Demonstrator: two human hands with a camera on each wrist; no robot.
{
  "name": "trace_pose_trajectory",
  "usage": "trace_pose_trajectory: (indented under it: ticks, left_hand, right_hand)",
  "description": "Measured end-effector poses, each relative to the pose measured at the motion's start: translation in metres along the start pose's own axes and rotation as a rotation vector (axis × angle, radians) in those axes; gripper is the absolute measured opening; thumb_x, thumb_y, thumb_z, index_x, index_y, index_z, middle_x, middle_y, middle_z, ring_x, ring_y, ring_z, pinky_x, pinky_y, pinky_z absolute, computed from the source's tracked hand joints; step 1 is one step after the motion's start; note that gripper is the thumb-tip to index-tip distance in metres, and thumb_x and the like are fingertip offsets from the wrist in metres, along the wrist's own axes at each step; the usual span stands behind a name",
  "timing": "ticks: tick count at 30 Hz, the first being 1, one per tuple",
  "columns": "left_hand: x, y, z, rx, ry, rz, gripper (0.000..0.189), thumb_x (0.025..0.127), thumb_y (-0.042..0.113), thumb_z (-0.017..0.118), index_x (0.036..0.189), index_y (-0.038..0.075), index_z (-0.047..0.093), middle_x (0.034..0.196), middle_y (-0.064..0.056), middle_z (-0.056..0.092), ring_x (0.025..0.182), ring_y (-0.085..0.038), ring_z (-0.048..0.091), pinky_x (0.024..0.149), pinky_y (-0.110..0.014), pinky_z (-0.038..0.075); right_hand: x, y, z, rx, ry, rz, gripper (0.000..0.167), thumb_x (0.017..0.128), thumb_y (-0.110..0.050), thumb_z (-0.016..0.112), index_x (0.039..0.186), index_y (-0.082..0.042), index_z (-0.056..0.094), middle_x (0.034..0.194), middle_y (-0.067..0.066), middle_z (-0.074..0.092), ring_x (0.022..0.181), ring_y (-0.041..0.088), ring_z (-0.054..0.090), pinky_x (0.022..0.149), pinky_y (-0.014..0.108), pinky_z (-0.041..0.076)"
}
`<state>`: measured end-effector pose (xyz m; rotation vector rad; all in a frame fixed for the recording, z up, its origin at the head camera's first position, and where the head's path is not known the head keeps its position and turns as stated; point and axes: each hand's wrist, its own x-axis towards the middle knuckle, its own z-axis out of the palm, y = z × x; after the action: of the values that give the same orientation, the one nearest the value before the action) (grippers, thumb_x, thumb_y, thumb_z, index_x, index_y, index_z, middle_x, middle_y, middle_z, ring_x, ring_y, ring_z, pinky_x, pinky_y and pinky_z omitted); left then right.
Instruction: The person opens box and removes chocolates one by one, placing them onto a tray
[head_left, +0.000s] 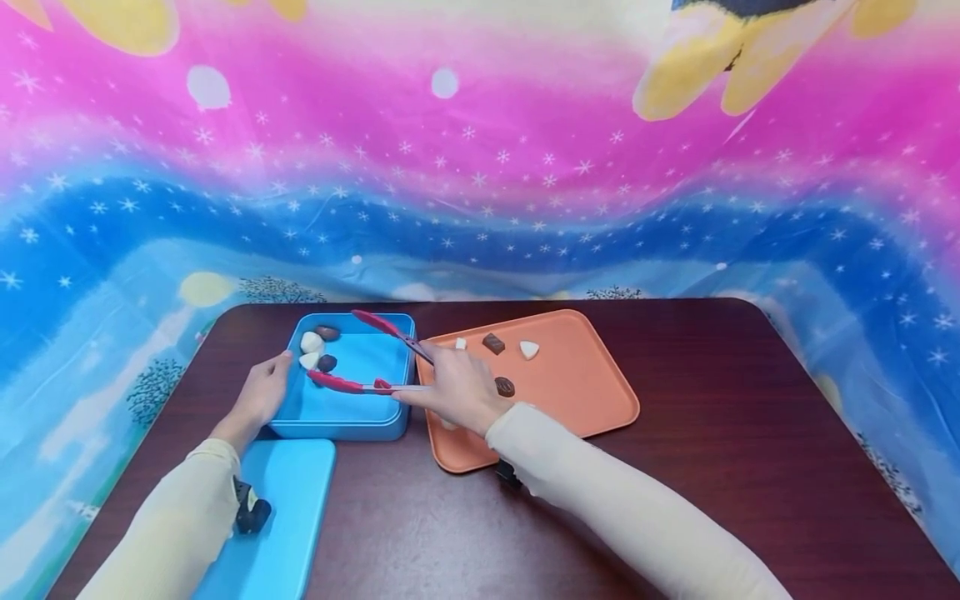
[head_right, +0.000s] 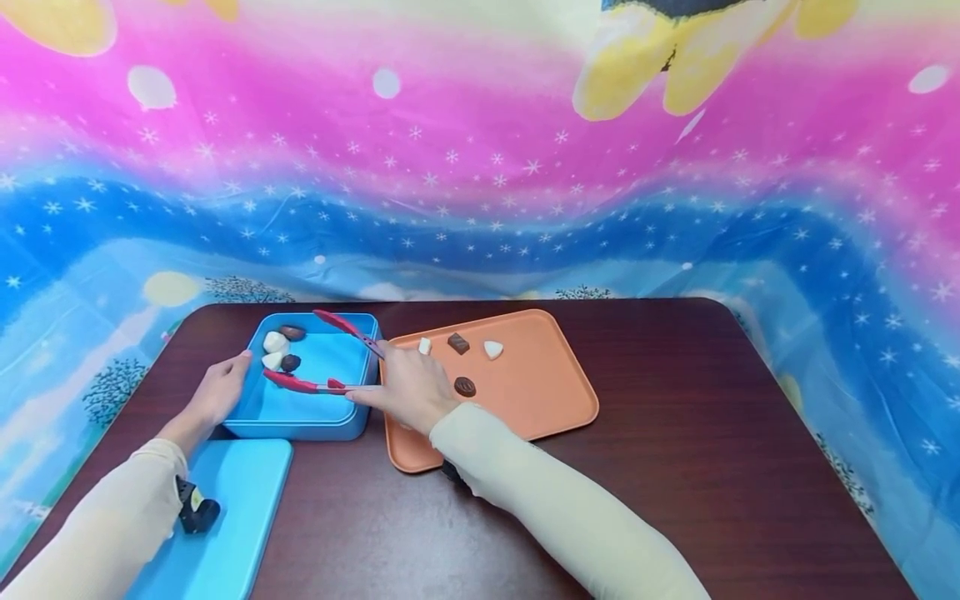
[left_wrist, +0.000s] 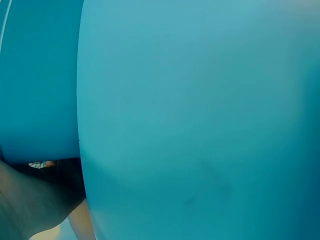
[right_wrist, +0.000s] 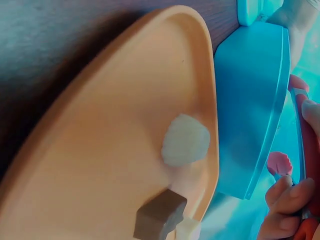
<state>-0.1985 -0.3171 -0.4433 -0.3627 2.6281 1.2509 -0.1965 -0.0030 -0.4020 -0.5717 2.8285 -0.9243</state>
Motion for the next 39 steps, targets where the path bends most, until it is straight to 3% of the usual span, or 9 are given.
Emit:
trace_pose_trajectory:
  ticks: [10, 15, 21, 26, 28, 31, 34, 39]
  left_hand:
    - [-0.001, 0.003, 0.000, 0.003, 0.013, 0.017, 0.073, 0.109, 0.050, 0.011, 0.159, -0.003, 0.012, 0.165, -0.031, 0.013, 0.153, -0.052, 0.012, 0.122, -0.067, 0.017]
    - [-0.001, 0.005, 0.001, 0.002, 0.008, 0.010, 0.075, 0.108, 0.053, 0.011, 0.159, -0.003, 0.010, 0.165, -0.032, 0.012, 0.153, -0.053, 0.012, 0.122, -0.068, 0.018]
    - [-0.004, 0.003, 0.001, 0.012, -0.006, -0.025, 0.078, 0.107, 0.055, 0.010, 0.160, -0.002, 0.008, 0.165, -0.032, 0.011, 0.152, -0.054, 0.013, 0.120, -0.070, 0.018]
    - [-0.005, 0.002, -0.001, 0.008, -0.008, -0.017, 0.079, 0.107, 0.056, 0.010, 0.160, -0.002, 0.008, 0.165, -0.033, 0.012, 0.151, -0.055, 0.013, 0.119, -0.071, 0.019]
    - [-0.005, 0.001, -0.002, 0.006, -0.005, -0.014, 0.078, 0.107, 0.056, 0.010, 0.160, -0.002, 0.008, 0.165, -0.033, 0.012, 0.151, -0.055, 0.013, 0.119, -0.071, 0.019]
    - [-0.004, 0.000, -0.002, 0.010, 0.000, -0.012, 0.077, 0.108, 0.055, 0.009, 0.160, -0.001, 0.009, 0.165, -0.032, 0.012, 0.152, -0.055, 0.013, 0.120, -0.071, 0.018]
    - [-0.003, 0.000, -0.001, 0.005, 0.002, -0.014, 0.076, 0.108, 0.054, 0.010, 0.160, -0.001, 0.009, 0.165, -0.032, 0.012, 0.152, -0.054, 0.014, 0.121, -0.070, 0.018]
    - [-0.001, 0.000, 0.000, -0.003, 0.008, -0.001, 0.075, 0.109, 0.052, 0.012, 0.160, -0.002, 0.012, 0.165, -0.031, 0.014, 0.153, -0.052, 0.015, 0.122, -0.068, 0.018]
  right_hand:
    - [0.013, -0.012, 0.008, -0.047, 0.024, -0.038, 0.083, 0.082, -0.065, 0.074, 0.151, -0.027, 0.049, 0.049, -0.005, 0.033, 0.038, 0.015, 0.033, 0.036, 0.024, 0.022]
    - [0.021, -0.016, 0.012, -0.065, 0.016, -0.022, 0.081, 0.082, -0.064, 0.075, 0.150, -0.028, 0.050, 0.049, -0.003, 0.037, 0.039, 0.016, 0.037, 0.037, 0.025, 0.024]
    - [0.029, -0.023, 0.020, -0.170, 0.000, -0.010, 0.076, 0.084, -0.062, 0.074, 0.150, -0.032, 0.050, 0.053, -0.001, 0.049, 0.044, 0.015, 0.045, 0.038, 0.026, 0.028]
    - [0.035, -0.035, 0.025, -0.220, -0.002, -0.016, 0.069, 0.087, -0.061, 0.071, 0.148, -0.033, 0.052, 0.055, 0.000, 0.054, 0.045, 0.016, 0.047, 0.038, 0.026, 0.028]
    - [0.038, -0.040, 0.027, -0.239, -0.001, -0.019, 0.067, 0.089, -0.060, 0.069, 0.148, -0.032, 0.053, 0.062, 0.000, 0.062, 0.047, 0.016, 0.050, 0.037, 0.026, 0.029]
    - [0.042, -0.043, 0.033, -0.279, 0.008, -0.025, 0.064, 0.091, -0.059, 0.068, 0.147, -0.031, 0.054, 0.086, 0.000, 0.076, 0.058, 0.013, 0.058, 0.040, 0.025, 0.036]
    - [0.044, -0.043, 0.040, -0.314, 0.009, -0.025, 0.062, 0.092, -0.058, 0.067, 0.146, -0.030, 0.055, 0.109, -0.001, 0.077, 0.071, 0.013, 0.065, 0.046, 0.025, 0.043]
    - [0.047, -0.040, 0.049, -0.356, 0.002, -0.003, 0.062, 0.092, -0.060, 0.064, 0.146, -0.030, 0.056, 0.110, -0.001, 0.077, 0.077, 0.014, 0.068, 0.052, 0.026, 0.048]
